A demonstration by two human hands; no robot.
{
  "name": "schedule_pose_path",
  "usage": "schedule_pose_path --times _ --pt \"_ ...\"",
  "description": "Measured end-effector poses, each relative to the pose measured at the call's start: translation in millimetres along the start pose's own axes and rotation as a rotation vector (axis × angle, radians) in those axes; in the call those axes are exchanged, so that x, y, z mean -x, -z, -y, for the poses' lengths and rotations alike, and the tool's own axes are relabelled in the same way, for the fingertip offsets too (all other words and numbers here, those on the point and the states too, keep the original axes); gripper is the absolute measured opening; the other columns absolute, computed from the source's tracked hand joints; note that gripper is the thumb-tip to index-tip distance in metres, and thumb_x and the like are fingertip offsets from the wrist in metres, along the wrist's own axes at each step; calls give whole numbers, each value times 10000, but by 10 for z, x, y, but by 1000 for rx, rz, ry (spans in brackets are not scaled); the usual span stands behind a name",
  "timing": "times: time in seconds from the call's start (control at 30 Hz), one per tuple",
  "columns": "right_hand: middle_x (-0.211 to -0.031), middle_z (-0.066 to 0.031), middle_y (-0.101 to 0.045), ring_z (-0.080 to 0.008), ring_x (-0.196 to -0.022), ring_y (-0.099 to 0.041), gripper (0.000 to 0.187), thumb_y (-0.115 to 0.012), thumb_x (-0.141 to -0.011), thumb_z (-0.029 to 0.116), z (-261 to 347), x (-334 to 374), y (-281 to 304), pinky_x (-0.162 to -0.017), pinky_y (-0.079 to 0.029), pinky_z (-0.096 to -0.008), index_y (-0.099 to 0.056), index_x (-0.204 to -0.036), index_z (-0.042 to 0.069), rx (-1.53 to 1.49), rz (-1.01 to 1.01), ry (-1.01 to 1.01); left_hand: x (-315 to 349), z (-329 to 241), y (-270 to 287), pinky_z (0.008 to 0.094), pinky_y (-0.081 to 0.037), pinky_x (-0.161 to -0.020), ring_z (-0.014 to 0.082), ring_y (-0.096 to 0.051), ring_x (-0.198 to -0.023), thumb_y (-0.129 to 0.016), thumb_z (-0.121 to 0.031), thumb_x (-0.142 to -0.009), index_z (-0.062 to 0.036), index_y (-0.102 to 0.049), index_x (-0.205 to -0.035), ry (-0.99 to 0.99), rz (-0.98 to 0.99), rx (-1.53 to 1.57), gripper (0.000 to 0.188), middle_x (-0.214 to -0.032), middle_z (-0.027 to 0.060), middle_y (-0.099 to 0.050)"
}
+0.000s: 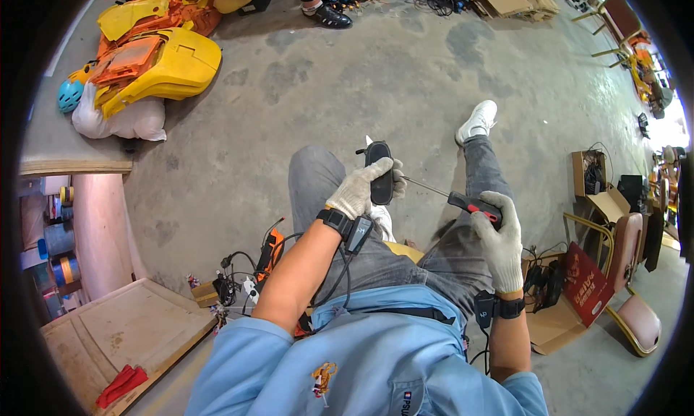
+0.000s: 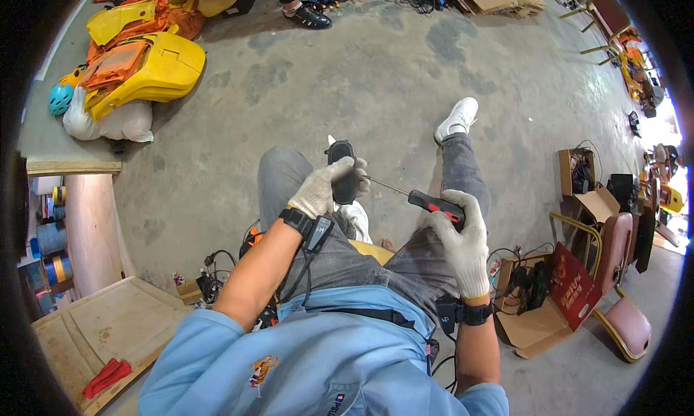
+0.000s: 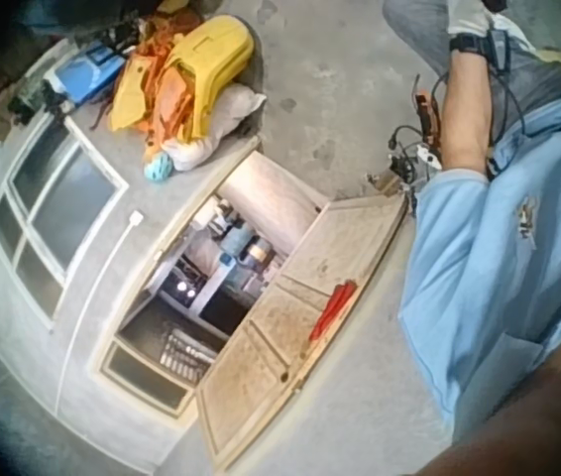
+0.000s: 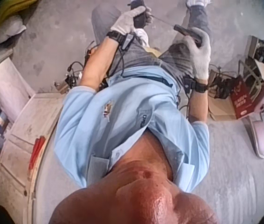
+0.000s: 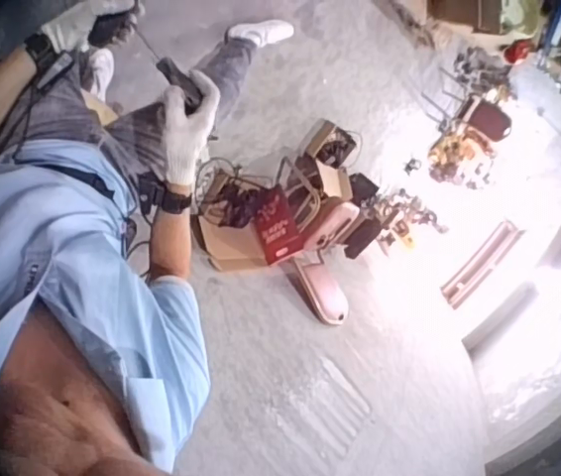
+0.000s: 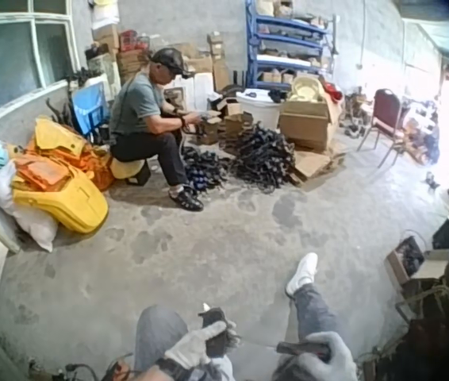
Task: The person uses a screwdriver to pry apart a white plastic housing and remove a black electrical component with an attached cable.
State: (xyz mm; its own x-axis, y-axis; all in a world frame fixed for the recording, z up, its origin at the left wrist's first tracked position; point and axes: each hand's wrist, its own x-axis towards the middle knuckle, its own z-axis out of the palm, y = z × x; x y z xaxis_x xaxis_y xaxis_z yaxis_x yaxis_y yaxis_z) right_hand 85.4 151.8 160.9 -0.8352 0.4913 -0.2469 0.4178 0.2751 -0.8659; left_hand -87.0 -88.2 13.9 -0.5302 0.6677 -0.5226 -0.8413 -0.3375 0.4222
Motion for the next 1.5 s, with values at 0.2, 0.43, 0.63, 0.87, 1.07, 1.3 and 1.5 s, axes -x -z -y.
schedule_pose_path --times 0.2,0.43,0.63,0.87,1.07,1.3,1.5 --pt "-1164 -61 -700 -132 -1064 -638 360 -734 -951 55 -5 -10 68 -968 -530 -298 -670 -1301 4 -34 -44 6 13 14 -108 377 -648 -890 228 -754 -993 -702 -276 -1073 27 -704 -1233 -24 -133 -180 342 -1095 121 -745" --pt "-1158 -69 -696 -131 -1048 -633 340 -732 -950 53 101 -32 -6 -960 -528 -291 -680 -1281 -1 -40 -75 -23 109 -59 -209 281 -577 -865 157 -743 -1007 -757 -338 -996 -15 -724 -1239 16 -264 -530 405 -1070 103 -774" --pt "-1164 -75 -701 -138 -1051 -639 344 -726 -952 58 162 -55 -82 -963 -534 -302 -679 -1289 3 -70 -85 -24 109 -67 -184 306 -548 -904 165 -722 -1022 -763 -433 -954 -33 -649 -1360 -65 -294 -851 581 -1059 90 -783" --pt "-1185 -89 -723 -155 -1076 -663 365 -721 -957 56 187 -109 -166 -1000 -533 -314 -673 -1315 2 -5 -75 57 3 -12 17 428 -484 -1097 393 -659 -1280 -760 -530 -833 -112 -523 -1601 -71 -272 -1076 906 -1339 247 -717" --pt "-1178 -92 -735 -162 -1078 -669 366 -728 -965 67 160 -115 -168 -1007 -530 -318 -673 -1321 0 -11 -58 43 109 -101 -225 427 -467 -1127 398 -633 -1331 -754 -528 -841 -143 -462 -1653 -47 -270 -1080 945 -1413 262 -682" --pt "-1182 -104 -738 -162 -1083 -671 365 -727 -969 70 185 -109 -234 -1009 -530 -313 -671 -1323 -3 -13 -51 38 -13 -7 -19 431 -466 -1129 402 -629 -1336 -749 -498 -857 -161 -459 -1656 -64 -232 -1068 914 -1425 241 -679" --pt "-1183 -104 -738 -161 -1080 -674 376 -730 -961 69 212 -108 -239 -1007 -531 -311 -669 -1324 -6 52 -61 63 17 -11 -65 436 -471 -1116 398 -637 -1314 -750 -508 -855 -172 -489 -1634 -104 -239 -1089 887 -1391 229 -696"
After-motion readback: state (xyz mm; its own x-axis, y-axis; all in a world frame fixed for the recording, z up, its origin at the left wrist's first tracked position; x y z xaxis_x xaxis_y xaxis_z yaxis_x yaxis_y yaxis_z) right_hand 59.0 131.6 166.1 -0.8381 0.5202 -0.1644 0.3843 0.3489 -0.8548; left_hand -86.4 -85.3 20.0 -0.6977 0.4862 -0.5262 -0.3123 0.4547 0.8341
